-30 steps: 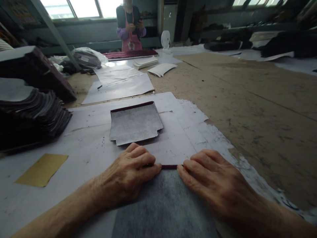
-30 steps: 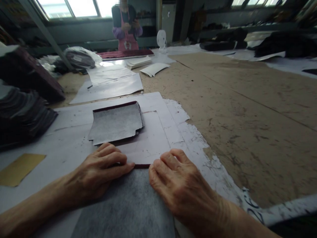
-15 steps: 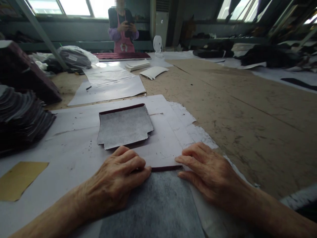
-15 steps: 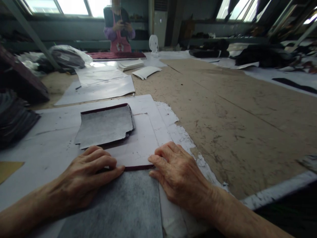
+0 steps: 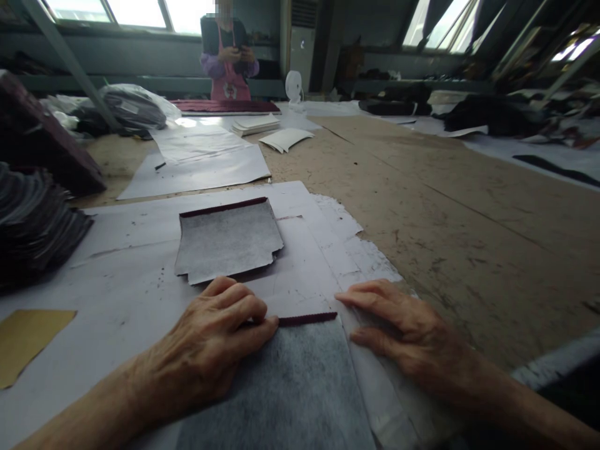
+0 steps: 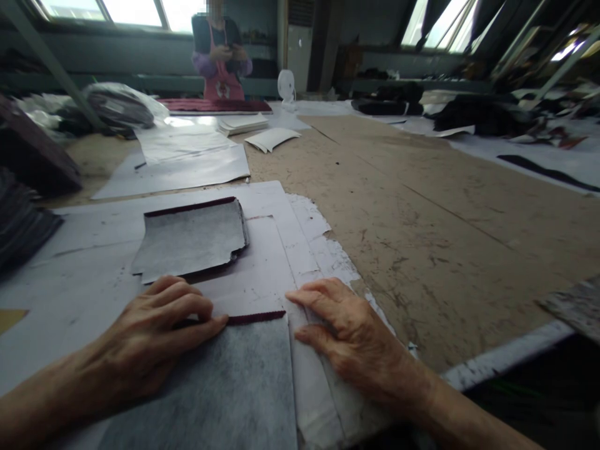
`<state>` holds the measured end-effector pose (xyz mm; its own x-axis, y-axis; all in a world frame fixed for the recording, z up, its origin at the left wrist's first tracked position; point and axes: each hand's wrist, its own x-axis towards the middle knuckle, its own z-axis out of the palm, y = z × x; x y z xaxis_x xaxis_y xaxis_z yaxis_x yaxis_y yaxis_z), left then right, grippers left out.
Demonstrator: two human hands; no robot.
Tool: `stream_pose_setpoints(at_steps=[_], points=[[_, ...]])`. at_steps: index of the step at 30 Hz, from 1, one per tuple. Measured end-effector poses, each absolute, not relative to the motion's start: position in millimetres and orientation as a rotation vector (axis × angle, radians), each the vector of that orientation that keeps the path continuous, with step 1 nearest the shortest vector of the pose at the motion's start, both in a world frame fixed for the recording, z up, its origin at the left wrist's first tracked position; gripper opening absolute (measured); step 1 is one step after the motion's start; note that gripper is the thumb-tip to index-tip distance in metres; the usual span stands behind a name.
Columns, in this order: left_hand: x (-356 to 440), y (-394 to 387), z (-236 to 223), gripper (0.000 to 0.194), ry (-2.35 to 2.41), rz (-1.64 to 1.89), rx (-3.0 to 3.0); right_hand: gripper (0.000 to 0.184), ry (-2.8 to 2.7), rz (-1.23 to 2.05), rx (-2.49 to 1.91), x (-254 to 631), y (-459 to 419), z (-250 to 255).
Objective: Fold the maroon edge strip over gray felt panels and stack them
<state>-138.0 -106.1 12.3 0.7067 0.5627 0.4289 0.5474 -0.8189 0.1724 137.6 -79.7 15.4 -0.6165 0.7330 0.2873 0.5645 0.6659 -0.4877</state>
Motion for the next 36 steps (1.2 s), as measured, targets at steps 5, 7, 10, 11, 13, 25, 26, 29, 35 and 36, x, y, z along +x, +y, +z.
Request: stream_pose_setpoints(at_steps=[5,7,10,11,13,25,26,29,35,36], points=[[-138,-107,14,0.031,0.947,0.727,2.892,0.03,-2.283,0.592,-1.149,135,-80,19],[-138,-107,14,0.031,0.957,0.713,2.887,0.025,-2.271,0.581,-1.144,133,-82,19],[-138,-106,14,0.032,0.959,0.723,2.884,0.021,-2.273,0.484,-1.101,130,-84,20],[-137,-106,13,0.032,0.955,0.732,2.883,0.021,-2.284,0.424,-1.072,127,-85,21],[-137,-105,13,0.032,0.948,0.736,2.876,0.02,-2.319,0.274,-0.985,118,-87,23],[-154,-109,12,0.028,1.092,0.858,2.558,0.027,-2.606,0.047,-0.58,64,-92,11],[-159,-110,13,0.028,1.106,0.862,2.531,0.027,-2.602,0.056,-0.567,66,-91,10],[-171,-116,13,0.03,1.107,0.842,2.525,0.03,-2.593,0.093,-0.532,67,-89,10],[-178,-121,11,0.031,1.096,0.848,2.677,0.043,-2.679,0.039,-0.592,60,-89,13],[-177,-121,11,0.03,1.093,0.839,2.711,0.045,-2.699,0.016,-0.592,59,-89,14]])
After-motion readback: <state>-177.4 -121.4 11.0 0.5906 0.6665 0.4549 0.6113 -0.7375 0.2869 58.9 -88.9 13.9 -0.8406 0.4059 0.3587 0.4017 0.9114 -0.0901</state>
